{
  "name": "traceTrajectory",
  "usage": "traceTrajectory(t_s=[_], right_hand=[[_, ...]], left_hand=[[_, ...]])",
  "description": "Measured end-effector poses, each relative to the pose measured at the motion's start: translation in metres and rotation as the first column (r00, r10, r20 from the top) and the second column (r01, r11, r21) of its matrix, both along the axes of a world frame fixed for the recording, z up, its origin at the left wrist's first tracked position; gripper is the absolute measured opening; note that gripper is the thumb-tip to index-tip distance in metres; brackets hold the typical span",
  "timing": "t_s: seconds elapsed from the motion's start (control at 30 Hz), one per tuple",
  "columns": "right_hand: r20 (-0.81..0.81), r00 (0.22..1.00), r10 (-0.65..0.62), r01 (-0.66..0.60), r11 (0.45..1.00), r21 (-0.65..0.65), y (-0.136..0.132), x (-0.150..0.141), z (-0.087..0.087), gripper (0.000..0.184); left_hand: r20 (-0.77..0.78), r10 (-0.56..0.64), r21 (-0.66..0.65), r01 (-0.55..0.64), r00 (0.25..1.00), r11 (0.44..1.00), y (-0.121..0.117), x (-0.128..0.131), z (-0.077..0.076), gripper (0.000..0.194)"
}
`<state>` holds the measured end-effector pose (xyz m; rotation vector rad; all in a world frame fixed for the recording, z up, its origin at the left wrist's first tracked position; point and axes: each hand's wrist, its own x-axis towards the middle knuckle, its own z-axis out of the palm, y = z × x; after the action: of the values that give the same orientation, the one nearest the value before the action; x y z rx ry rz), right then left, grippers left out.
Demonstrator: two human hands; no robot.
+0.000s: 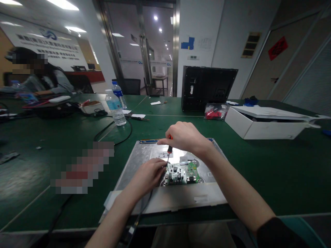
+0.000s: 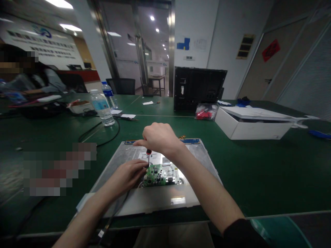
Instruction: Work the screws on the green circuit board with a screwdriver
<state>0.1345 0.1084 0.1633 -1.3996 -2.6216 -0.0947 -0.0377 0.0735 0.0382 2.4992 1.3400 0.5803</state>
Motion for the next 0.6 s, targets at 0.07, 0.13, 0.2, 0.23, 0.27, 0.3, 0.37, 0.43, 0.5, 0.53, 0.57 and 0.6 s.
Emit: traceTrajectory(t_s=[0.07,0.13,0.2,0.23,0.27,0.3,0.37,0.43,0.5,0.53,0.57,0.6], right_hand=[[0.004,1.0,0.006,-0.006,1.0,0.016,-0.0003,-0.0001,-0.0006,0.037],[-0.004,0.999,0.036,-0.035,0.999,0.031,-0.002,0.0012,-0.0006,0.022],[-0.015,0.997,0.076,-0.075,0.997,0.033,-0.004,0.0032,-0.0001,0.021],[-0.018,0.996,0.092,-0.092,0.995,0.031,-0.0046,0.004,0.0002,0.023],[-0.02,0.995,0.102,-0.101,0.995,0.026,-0.0048,0.0044,0.0005,0.024],[-0.023,0.995,0.1,-0.099,0.995,0.019,-0.0045,0.0045,0.0006,0.025],[-0.028,0.997,0.07,-0.07,0.998,0.003,-0.0028,0.0034,0.0003,0.034],[-0.022,0.999,0.031,-0.032,0.999,-0.01,-0.0004,0.0016,-0.0007,0.045],[-0.008,1.0,0.013,-0.013,1.0,0.002,0.001,0.0004,-0.0016,0.043],[-0.004,1.0,0.012,-0.012,1.0,0.015,0.001,0.0004,-0.0019,0.038],[-0.003,1.0,0.017,-0.017,0.999,0.028,0.0007,0.0009,-0.002,0.03],[-0.005,1.0,0.025,-0.025,0.999,0.039,0.0,0.0016,-0.0018,0.023]], left_hand=[[-0.005,0.001,0.0,-0.001,1.0,1.0,-0.0001,0.0002,0.0005,0.026],[-0.012,-0.001,-0.001,0.001,1.0,1.0,-0.0004,0.0005,0.0015,0.026],[-0.018,-0.002,-0.007,0.002,1.0,1.0,-0.0009,0.0007,0.0023,0.026],[-0.021,-0.002,-0.011,0.002,1.0,1.0,-0.001,0.0007,0.0025,0.026],[-0.022,-0.003,-0.015,0.003,1.0,1.0,-0.0011,0.0007,0.0025,0.026],[-0.021,-0.004,-0.018,0.004,1.0,1.0,-0.0011,0.0005,0.0022,0.026],[-0.014,-0.005,-0.021,0.005,1.0,1.0,-0.0009,0.0003,0.0012,0.026],[-0.013,-0.004,-0.027,0.004,1.0,1.0,-0.0005,0.0003,0.0005,0.026],[-0.021,-0.001,-0.033,0.0,1.0,0.999,-0.0003,0.0006,0.0007,0.025],[-0.025,0.0,-0.035,0.0,1.0,0.999,-0.0002,0.0007,0.0011,0.025],[-0.029,0.0,-0.036,-0.001,1.0,0.999,-0.0002,0.0009,0.0016,0.025],[-0.033,0.0,-0.035,-0.002,0.999,0.999,-0.0003,0.0011,0.0022,0.025]])
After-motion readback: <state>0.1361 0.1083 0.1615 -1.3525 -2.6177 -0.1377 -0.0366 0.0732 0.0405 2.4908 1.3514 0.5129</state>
